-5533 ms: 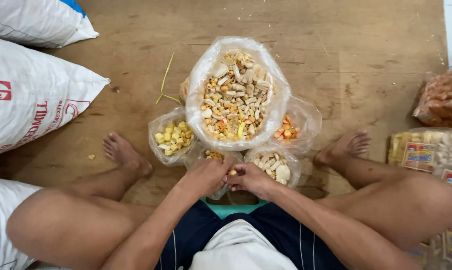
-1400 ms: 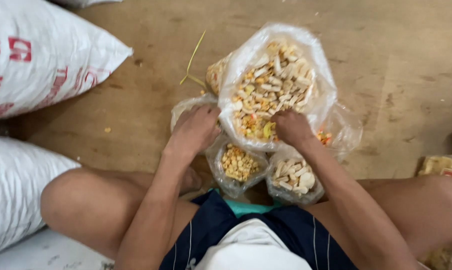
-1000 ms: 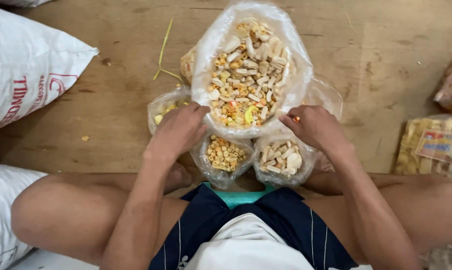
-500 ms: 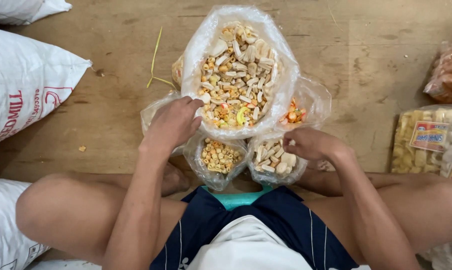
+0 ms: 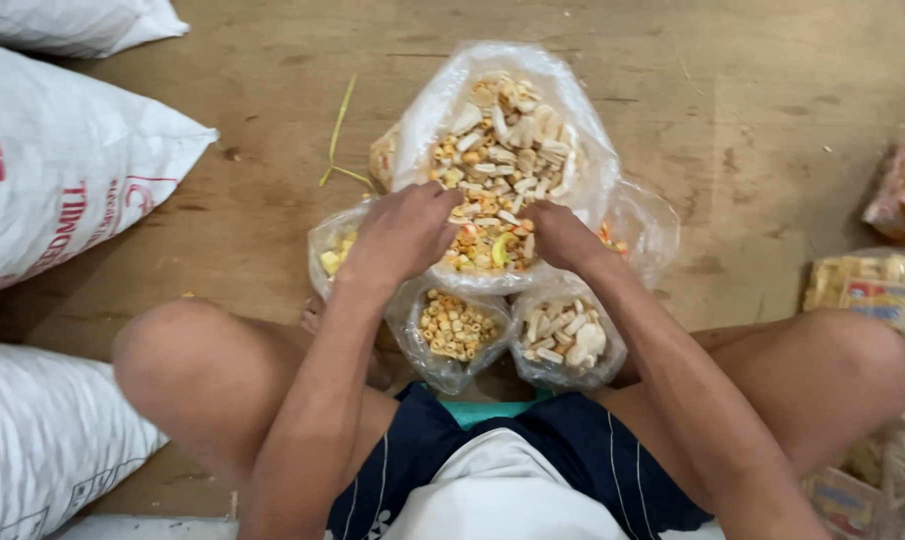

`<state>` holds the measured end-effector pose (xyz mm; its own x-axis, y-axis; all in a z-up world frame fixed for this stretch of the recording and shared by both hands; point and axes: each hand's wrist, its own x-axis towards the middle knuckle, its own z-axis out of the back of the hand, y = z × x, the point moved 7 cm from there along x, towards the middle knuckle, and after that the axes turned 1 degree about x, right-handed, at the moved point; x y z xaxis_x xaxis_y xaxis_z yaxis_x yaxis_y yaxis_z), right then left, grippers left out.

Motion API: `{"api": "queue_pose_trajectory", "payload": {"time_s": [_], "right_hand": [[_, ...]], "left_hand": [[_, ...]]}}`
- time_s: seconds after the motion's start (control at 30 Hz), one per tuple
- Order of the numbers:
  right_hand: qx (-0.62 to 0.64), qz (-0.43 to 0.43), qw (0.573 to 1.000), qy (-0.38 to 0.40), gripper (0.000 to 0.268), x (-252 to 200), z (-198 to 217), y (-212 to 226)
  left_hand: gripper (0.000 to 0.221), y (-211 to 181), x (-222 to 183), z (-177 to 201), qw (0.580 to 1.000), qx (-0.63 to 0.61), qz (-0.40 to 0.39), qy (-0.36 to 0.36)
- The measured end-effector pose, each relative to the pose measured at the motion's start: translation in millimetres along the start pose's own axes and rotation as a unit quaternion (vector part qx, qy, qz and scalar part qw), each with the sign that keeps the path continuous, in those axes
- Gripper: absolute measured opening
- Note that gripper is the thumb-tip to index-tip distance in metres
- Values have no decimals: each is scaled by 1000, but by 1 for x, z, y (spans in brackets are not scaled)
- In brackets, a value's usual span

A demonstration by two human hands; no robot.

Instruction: The person is sitting and manually sorting crackers from a large plastic bag into several smaller plastic bags.

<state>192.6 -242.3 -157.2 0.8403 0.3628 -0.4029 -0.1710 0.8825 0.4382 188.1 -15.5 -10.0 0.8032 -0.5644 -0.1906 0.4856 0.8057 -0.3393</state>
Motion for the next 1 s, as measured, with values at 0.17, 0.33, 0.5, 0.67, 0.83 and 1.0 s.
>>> {"api": "queue_pose_trajectory", "payload": {"time_s": [0.17,0.33,0.5,0.67,0.83,1.0], "right_hand": [[-140,11,990,2,41,16,-52,-21],[-181,-39,981,61,65,13,-45,-2],[-199,-54,975,87,58,8,-41,8],[-110,-81,988,72,59,-2,2,31],[81,-73,994,18,54,-12,77,79],[457,-108,882,-28,47,-46,124,122]], "left_hand": [[32,5,8,3,1000,-9,-3,-29],[30,17,10,17,999,-4,1,-47],[29,18,10,17,1000,-13,-1,-27],[31,11,9,14,1000,-20,-7,-13],[29,7,19,-7,999,-11,-21,-22],[39,-14,26,-2,996,4,-52,-67]]}}
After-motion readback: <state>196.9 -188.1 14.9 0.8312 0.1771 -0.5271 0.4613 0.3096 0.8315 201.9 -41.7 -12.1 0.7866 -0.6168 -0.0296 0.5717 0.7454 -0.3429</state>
